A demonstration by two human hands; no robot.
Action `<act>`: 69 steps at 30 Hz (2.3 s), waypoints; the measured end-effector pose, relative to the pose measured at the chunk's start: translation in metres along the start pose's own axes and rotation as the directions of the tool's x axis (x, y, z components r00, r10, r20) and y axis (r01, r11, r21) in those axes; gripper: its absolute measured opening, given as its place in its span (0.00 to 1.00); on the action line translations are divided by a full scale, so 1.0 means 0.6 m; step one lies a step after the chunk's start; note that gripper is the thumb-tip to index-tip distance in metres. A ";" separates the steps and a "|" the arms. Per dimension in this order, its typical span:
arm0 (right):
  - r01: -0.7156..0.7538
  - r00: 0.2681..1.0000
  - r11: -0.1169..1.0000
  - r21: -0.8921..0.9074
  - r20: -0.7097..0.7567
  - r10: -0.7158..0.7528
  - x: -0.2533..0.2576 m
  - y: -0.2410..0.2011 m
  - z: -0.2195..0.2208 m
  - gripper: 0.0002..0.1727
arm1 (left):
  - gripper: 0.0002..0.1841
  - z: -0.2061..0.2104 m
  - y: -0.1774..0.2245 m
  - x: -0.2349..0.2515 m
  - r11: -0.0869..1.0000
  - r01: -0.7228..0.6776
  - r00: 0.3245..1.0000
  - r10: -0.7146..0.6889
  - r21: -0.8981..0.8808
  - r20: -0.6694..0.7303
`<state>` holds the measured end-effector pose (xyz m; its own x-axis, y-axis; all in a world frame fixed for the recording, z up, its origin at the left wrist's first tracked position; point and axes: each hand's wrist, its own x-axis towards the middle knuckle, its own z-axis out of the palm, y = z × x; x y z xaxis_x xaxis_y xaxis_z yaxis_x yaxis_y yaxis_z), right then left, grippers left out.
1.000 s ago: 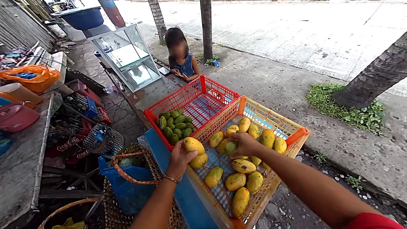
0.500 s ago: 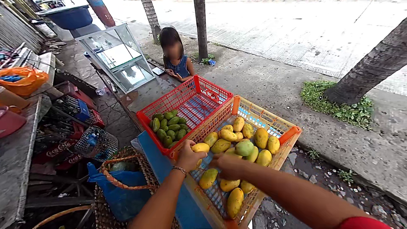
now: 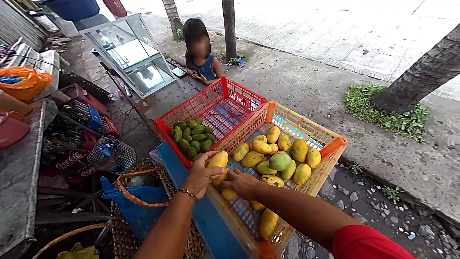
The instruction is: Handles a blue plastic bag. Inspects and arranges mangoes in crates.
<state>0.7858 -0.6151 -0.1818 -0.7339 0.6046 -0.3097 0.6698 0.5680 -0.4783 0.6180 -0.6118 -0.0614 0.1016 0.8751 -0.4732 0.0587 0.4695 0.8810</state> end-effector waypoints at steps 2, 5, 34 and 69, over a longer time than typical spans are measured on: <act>0.001 1.000 0.999 0.048 0.013 -0.002 0.000 0.004 -0.005 0.45 | 0.27 0.007 0.001 0.001 0.999 0.042 0.999 -0.041 -0.023 0.011; -0.048 0.998 0.983 0.178 0.051 0.040 -0.028 0.010 -0.059 0.45 | 0.27 0.020 -0.011 0.006 0.993 0.040 0.998 -0.044 0.107 0.035; -0.080 0.966 0.995 -0.058 0.241 0.092 -0.152 0.036 -0.046 0.28 | 0.50 0.172 -0.128 0.020 -0.043 -0.338 0.849 -0.446 0.940 0.285; -0.419 0.900 0.702 0.576 0.162 0.405 -0.304 0.049 -0.125 0.28 | 0.39 0.195 -0.113 -0.019 0.069 -0.411 0.773 -0.503 0.909 0.388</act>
<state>0.9479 -0.6667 -0.0777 -0.4076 0.6838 -0.6051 0.7128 -0.1760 -0.6790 0.7291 -0.6673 -0.1159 0.4339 0.3948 -0.8098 0.8650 -0.4338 0.2520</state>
